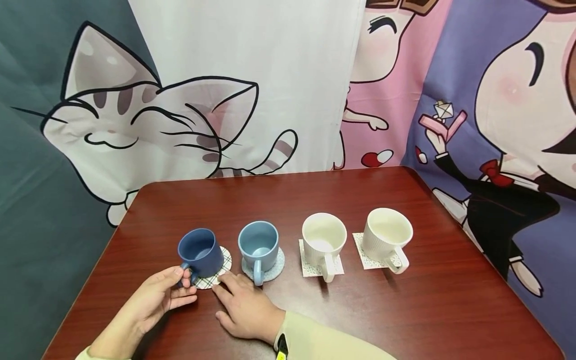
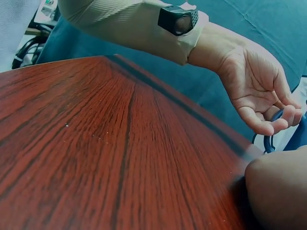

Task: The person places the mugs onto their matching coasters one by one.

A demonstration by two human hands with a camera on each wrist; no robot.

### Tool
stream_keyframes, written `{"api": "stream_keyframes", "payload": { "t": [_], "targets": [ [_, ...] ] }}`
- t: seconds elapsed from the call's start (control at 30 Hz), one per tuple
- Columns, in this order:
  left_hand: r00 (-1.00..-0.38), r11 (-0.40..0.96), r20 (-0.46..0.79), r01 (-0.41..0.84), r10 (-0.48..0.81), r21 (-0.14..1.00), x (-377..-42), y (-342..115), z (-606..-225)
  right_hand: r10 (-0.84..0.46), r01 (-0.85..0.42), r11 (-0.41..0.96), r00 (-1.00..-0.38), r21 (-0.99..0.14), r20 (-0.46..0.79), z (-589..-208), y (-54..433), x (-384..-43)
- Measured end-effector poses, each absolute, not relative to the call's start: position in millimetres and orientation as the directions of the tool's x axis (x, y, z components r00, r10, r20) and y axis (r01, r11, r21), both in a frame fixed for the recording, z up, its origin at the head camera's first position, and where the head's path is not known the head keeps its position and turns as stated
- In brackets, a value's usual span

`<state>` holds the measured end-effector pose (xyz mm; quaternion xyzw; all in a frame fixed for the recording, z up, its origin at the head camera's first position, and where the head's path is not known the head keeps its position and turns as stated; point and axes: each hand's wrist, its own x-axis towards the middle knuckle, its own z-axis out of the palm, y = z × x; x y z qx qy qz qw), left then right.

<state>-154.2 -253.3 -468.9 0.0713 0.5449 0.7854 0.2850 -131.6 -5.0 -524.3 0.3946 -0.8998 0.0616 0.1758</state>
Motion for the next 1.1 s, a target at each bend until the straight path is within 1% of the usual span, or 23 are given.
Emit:
{"api": "stream_keyframes", "payload": {
  "t": [0.27,0.37,0.43,0.47,0.5,0.57,0.6,0.63,0.67,0.7,0.73,0.8,0.87,0.9,0.97,1.0,1.1],
  "targets": [
    [-0.842,-0.197,-0.214,-0.349,0.495,0.916,-153,-247,-472,-0.690,-0.729,0.683,-0.631,0.032,0.356,-525,-3,-131],
    [-0.862,-0.126,-0.259,-0.344,0.437,0.931,-152,-242,-468,-0.676,-0.726,0.688,-0.639,0.003,0.366,-524,-2,-131],
    [-0.889,0.003,-0.288,-0.307,0.355,0.952,-150,-238,-465,-0.640,-0.707,0.705,-0.667,-0.055,0.382,-524,-1,-130],
    [-0.913,0.113,-0.270,-0.247,0.305,0.962,-150,-236,-464,-0.611,-0.690,0.718,-0.688,-0.092,0.391,-524,-1,-130],
    [-0.941,0.260,-0.233,-0.167,0.247,0.951,-149,-235,-462,-0.579,-0.670,0.731,-0.710,-0.129,0.402,-524,-2,-129],
    [-0.982,0.541,-0.133,-0.040,0.134,0.840,-147,-234,-460,-0.501,-0.626,0.752,-0.747,-0.207,0.436,-524,-5,-128],
    [-0.993,0.637,-0.071,0.005,0.094,0.771,-147,-234,-459,-0.462,-0.606,0.757,-0.761,-0.245,0.456,-524,-8,-129],
    [-0.998,0.696,-0.005,0.041,0.064,0.717,-148,-234,-459,-0.426,-0.589,0.758,-0.772,-0.280,0.472,-523,-11,-129],
    [-0.997,0.711,0.058,0.079,0.054,0.699,-149,-235,-461,-0.391,-0.573,0.758,-0.781,-0.310,0.487,-523,-16,-131],
    [-0.995,0.663,0.088,0.103,0.055,0.741,-152,-236,-464,-0.357,-0.559,0.757,-0.788,-0.339,0.502,-523,-22,-133],
    [-0.992,0.560,0.109,0.129,0.070,0.818,-155,-236,-468,-0.319,-0.540,0.754,-0.798,-0.374,0.510,-522,-29,-135],
    [-0.979,0.290,0.162,0.192,0.124,0.937,-161,-236,-479,-0.243,-0.489,0.752,-0.829,-0.442,0.504,-522,-42,-141],
    [-0.956,0.020,0.227,0.235,0.187,0.972,-168,-236,-491,-0.170,-0.425,0.755,-0.862,-0.499,0.477,-522,-54,-147],
    [-0.945,-0.081,0.249,0.237,0.209,0.968,-171,-235,-497,-0.138,-0.395,0.753,-0.877,-0.527,0.460,-522,-58,-150],
    [-0.926,-0.174,0.292,0.255,0.239,0.951,-173,-233,-505,-0.098,-0.349,0.751,-0.898,-0.560,0.428,-522,-63,-155],
    [-0.923,-0.189,0.296,0.254,0.247,0.949,-174,-232,-508,-0.090,-0.337,0.753,-0.904,-0.565,0.419,-523,-64,-157],
    [-0.923,-0.180,0.295,0.255,0.247,0.950,-175,-227,-512,-0.086,-0.328,0.765,-0.905,-0.554,0.417,-524,-62,-163]
  ]
}}
